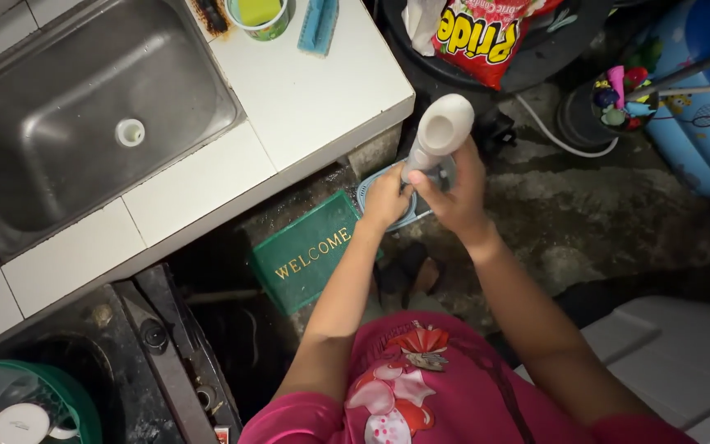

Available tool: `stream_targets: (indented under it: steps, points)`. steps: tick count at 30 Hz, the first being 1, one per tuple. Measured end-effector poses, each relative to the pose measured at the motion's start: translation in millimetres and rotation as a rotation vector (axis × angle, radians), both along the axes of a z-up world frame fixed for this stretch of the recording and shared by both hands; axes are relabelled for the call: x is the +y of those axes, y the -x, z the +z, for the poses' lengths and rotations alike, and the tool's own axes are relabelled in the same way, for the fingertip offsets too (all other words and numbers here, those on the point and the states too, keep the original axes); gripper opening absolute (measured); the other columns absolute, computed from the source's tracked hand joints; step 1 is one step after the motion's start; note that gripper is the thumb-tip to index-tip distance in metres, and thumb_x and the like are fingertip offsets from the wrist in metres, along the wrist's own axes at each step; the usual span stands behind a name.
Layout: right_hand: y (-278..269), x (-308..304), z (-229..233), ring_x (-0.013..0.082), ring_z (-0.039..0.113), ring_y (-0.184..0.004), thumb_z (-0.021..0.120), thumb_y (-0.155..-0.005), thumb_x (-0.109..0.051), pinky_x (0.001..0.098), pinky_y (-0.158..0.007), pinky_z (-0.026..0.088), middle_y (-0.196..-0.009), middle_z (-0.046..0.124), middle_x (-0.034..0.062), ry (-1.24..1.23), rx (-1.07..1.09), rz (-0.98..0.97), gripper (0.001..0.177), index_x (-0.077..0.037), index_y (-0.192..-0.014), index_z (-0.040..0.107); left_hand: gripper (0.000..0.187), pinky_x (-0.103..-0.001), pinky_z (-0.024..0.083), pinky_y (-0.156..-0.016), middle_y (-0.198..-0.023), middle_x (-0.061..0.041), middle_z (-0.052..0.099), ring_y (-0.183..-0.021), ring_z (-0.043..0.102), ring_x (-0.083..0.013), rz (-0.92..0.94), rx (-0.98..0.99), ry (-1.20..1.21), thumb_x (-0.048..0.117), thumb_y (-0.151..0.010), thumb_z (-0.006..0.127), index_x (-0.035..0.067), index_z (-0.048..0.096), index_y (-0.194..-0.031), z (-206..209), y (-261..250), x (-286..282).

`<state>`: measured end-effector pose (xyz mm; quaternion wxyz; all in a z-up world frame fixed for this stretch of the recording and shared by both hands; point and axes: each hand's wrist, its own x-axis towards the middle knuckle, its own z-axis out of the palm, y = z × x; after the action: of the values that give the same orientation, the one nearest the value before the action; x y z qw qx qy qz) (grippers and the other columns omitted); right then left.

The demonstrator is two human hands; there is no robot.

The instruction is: Mopping the tiled floor in a bedroom area.

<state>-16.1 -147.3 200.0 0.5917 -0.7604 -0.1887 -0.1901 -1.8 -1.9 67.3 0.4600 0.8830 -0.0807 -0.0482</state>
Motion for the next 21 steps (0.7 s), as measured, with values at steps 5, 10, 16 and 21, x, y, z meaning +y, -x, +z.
stream_targets:
  steps: [5, 10, 16, 21]
  points:
    - [-3, -4, -73, 0.0305, 0.055, -0.129, 0.071, -0.091, -0.016, 0.0392, -0.112, 0.044, -0.141, 0.054, 0.0187, 0.063, 0.052, 0.012, 0.058, 0.003, -0.142, 0.050, 0.043, -0.051, 0.053, -0.084, -0.111, -0.021, 0.072, -0.103, 0.066, -0.0437, 0.016, -0.066, 0.030, 0.018, -0.085, 0.073, 0.011, 0.063, -0.126, 2, 0, 1]
    - [4, -34, -281, 0.0328, 0.058, -0.130, 0.071, -0.083, -0.016, 0.0383, -0.108, 0.046, -0.141, 0.058, 0.0204, 0.056, 0.466, -0.033, 0.066, 0.001, -0.144, 0.053, 0.038, -0.051, 0.052, -0.082, -0.108, -0.021, 0.072, -0.101, 0.066, -0.0441, 0.016, -0.013, 0.031, 0.025, -0.088, 0.075, 0.011, 0.062, -0.122, 18, -1, 4]
    - [8, -38, -333, 0.0373, 0.057, -0.131, 0.086, -0.073, -0.025, 0.0441, -0.107, 0.047, -0.140, 0.058, 0.0243, 0.453, 0.825, -0.066, 0.080, 0.001, -0.140, 0.053, 0.031, -0.051, 0.051, -0.081, -0.105, -0.020, 0.071, -0.100, 0.065, -0.0447, -0.008, -0.028, 0.042, 0.023, -0.091, 0.071, 0.008, 0.058, -0.113, 54, -4, 5]
    - [-17, -16, -288, 0.0304, 0.061, -0.127, 0.088, -0.066, -0.026, 0.0424, -0.106, 0.047, -0.133, 0.063, 0.0178, 0.194, 0.730, 0.116, 0.081, -0.002, -0.136, 0.055, 0.030, -0.051, 0.052, -0.082, -0.106, -0.020, 0.071, -0.102, 0.066, -0.0443, -0.054, -0.100, 0.115, 0.023, -0.092, 0.069, 0.008, 0.056, -0.116, 119, -7, 7]
